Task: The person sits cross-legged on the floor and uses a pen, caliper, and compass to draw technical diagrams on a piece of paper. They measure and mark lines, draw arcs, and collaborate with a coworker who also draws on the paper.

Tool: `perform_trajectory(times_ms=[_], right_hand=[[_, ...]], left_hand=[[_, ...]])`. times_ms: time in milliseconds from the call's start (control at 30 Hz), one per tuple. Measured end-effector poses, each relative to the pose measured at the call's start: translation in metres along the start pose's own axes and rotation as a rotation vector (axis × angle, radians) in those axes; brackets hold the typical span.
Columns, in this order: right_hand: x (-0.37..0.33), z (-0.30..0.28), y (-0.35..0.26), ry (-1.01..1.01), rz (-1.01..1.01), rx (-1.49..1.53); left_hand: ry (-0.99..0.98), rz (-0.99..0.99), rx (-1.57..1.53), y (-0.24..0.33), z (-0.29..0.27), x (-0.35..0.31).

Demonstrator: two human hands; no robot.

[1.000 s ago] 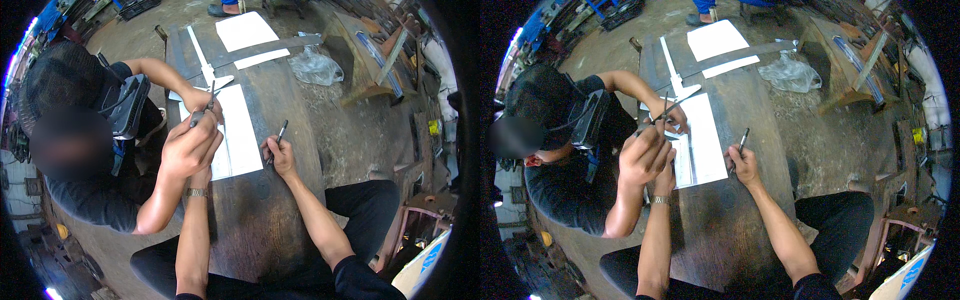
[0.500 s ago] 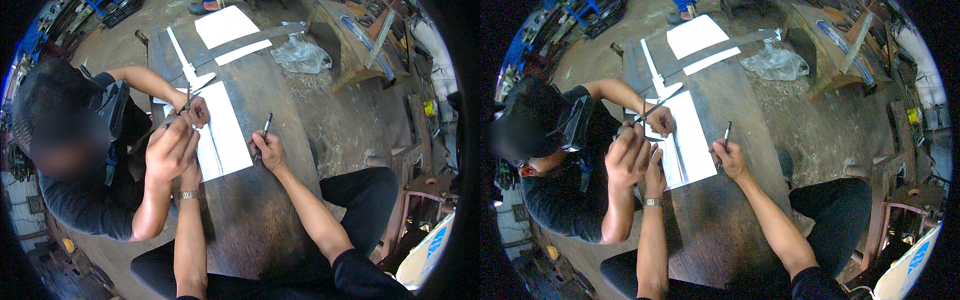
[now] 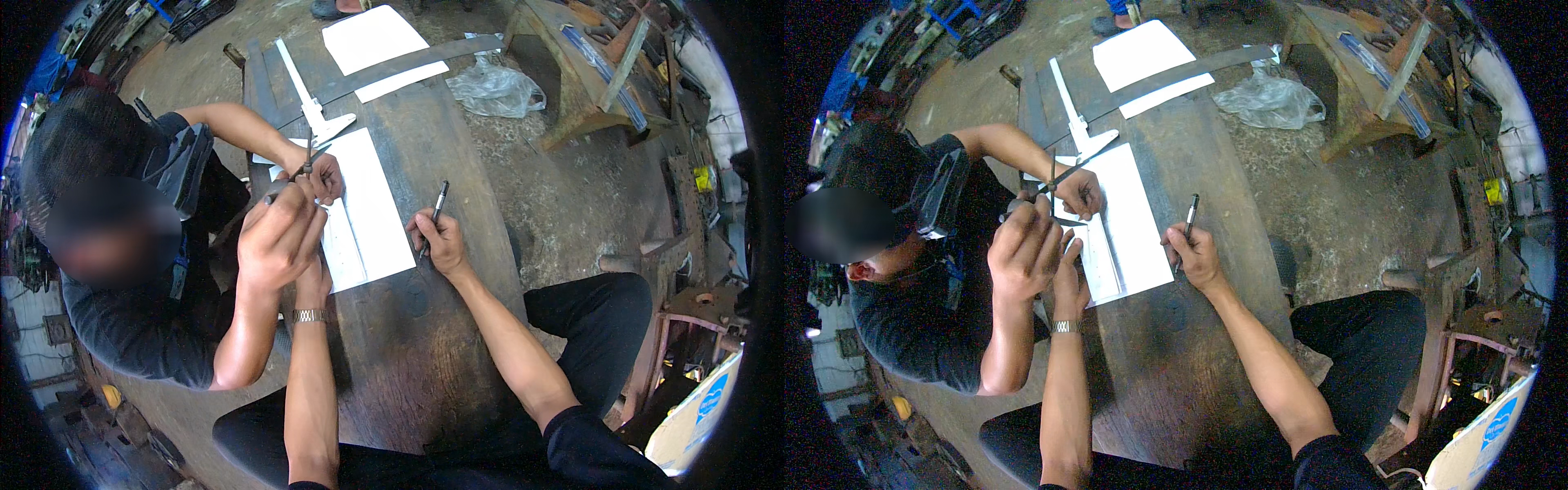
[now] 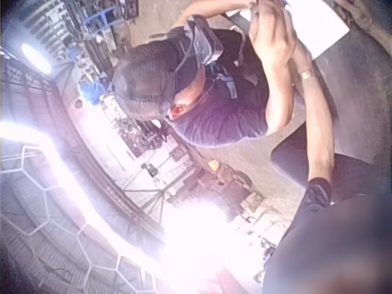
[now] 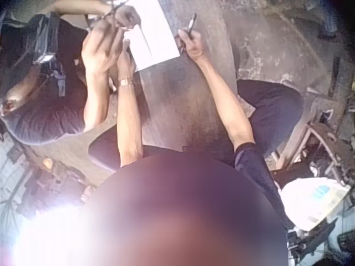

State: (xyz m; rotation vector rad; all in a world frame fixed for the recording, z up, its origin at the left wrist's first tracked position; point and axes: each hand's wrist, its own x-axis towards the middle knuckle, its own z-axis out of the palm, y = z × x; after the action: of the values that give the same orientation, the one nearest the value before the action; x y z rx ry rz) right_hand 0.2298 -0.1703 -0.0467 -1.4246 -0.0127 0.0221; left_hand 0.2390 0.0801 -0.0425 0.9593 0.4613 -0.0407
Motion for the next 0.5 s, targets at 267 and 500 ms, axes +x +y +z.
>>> perform_trajectory(times_ms=[267, 500], right_hand=[[0.0, -0.001, 0.002, 0.006, 0.028, -0.017], [0.0, -0.001, 0.002, 0.002, 0.007, -0.01]], left_hand=[[0.053, -0.024, -0.005, 0.007, 0.006, -0.006], [0.072, 0.017, 0.047, 0.006, 0.011, -0.008]])
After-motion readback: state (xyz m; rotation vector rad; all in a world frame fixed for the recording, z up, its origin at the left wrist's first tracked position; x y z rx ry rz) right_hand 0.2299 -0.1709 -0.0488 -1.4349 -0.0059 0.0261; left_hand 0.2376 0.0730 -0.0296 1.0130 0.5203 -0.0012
